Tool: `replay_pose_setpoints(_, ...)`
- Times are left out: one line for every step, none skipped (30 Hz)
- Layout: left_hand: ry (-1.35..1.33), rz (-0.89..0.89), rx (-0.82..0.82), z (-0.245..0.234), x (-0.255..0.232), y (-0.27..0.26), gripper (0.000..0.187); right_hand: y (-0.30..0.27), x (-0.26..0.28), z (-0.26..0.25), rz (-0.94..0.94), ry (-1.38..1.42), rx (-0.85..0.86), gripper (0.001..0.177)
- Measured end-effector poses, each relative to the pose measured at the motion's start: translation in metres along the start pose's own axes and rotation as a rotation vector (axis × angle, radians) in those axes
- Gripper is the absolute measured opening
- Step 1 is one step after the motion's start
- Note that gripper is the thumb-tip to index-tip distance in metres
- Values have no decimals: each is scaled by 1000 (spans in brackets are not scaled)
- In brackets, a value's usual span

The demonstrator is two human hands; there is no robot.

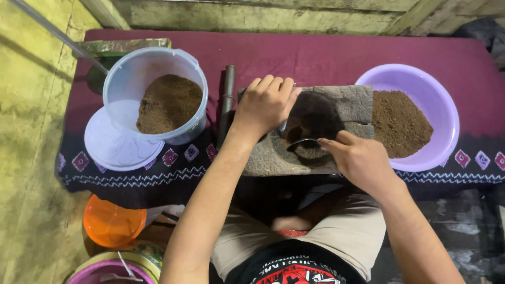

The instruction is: Transferring and mixing brown powder in a stone mortar using a spoon and a knife

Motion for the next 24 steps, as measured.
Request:
replay_pose_setpoints(4, -8, 2, 4, 1, -3, 27, 1, 0, 7, -8, 0, 4, 18)
replay_pose_setpoints(-3, -17, 0, 7, 1, -6, 28, 2, -3, 11, 9, -9, -35, 19)
replay_pose_setpoints(-17, -17, -9, 14, 0, -5, 29, 3, -8, 14, 38, -23, -79, 21)
replay_pose_setpoints(-20, -15, -14, 11, 2, -6, 29, 5, -3, 16, 41, -29, -80, 21)
replay_pose_setpoints(-16, -15, -5, 9, 3, -6, 29, 6, 4, 17, 25, 21, -80, 20)
replay_pose_setpoints(-11, -15, 3, 7, 4, -6, 30, 7, 10, 19, 9, 71, -81, 20)
replay_pose_setpoints(-18, -9, 0, 4, 4, -4, 30, 4, 8, 17, 18, 68, -83, 20)
replay_pose_setpoints(-19, -2, 4, 2, 4, -2, 30, 1, 9, 17, -25, 68, -60, 20)
replay_pose_setpoints(-11, -6, 11, -3, 4, -3, 29, -2, 11, 17, -80, 73, -33, 20)
replay_pose_setpoints(-9, -8, 13, -4, 3, -2, 29, -3, 8, 7, -83, 74, -32, 20)
replay_pose_setpoints(-3, -7, 11, -4, 3, -2, 29, -3, 7, -1, -105, 49, -3, 19)
replay_pose_setpoints(3, -5, 10, -5, 3, -1, 29, -3, 6, -9, -127, 24, 25, 18)
replay_pose_setpoints(4, -1, 10, -3, 3, -2, 29, -3, 0, -6, -125, 25, 23, 18)
replay_pose_setpoints(-3, 2, 12, -2, 3, -3, 29, -2, -9, -4, -96, -9, -11, 18)
replay_pose_setpoints(-10, 6, 13, 0, 3, -4, 29, -2, -17, -3, -65, -44, -44, 19)
replay_pose_setpoints(-11, 11, 12, 0, 3, -4, 29, -1, -17, 1, -62, -43, -47, 19)
replay_pose_setpoints(-11, 9, 15, 0, 4, -4, 28, -1, -20, 2, -31, -7, -94, 19)
replay_pose_setpoints(-10, 7, 18, 0, 4, -5, 28, 0, -22, 3, 0, 29, -141, 20)
replay_pose_setpoints(-9, 11, 18, -1, 4, -4, 28, -2, -22, 9, 1, 30, -144, 20)
replay_pose_setpoints(-6, 10, 20, -2, 4, -3, 28, -3, -21, 17, -12, -6, -127, 17)
replay_pose_setpoints(-4, 7, 22, -4, 5, -2, 28, -4, -19, 25, -26, -43, -108, 15)
replay_pose_setpoints(-3, 9, 24, -3, 5, -2, 28, -5, -16, 19, -25, -41, -110, 15)
replay_pose_setpoints(7, 11, 22, -2, 4, -2, 28, -6, -14, 15, -22, 1, -86, 15)
replay_pose_setpoints(16, 12, 21, -2, 4, -3, 28, -7, -11, 11, -19, 43, -61, 15)
Point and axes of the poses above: each hand's wrist, its own y-axis towards the middle knuckle, its own z-axis out of the palm, x = y × z, the point moved 7 cm from there along y, towards the middle knuckle, and after that the axes turned 14 degrees about z, right-handed, at the moved point
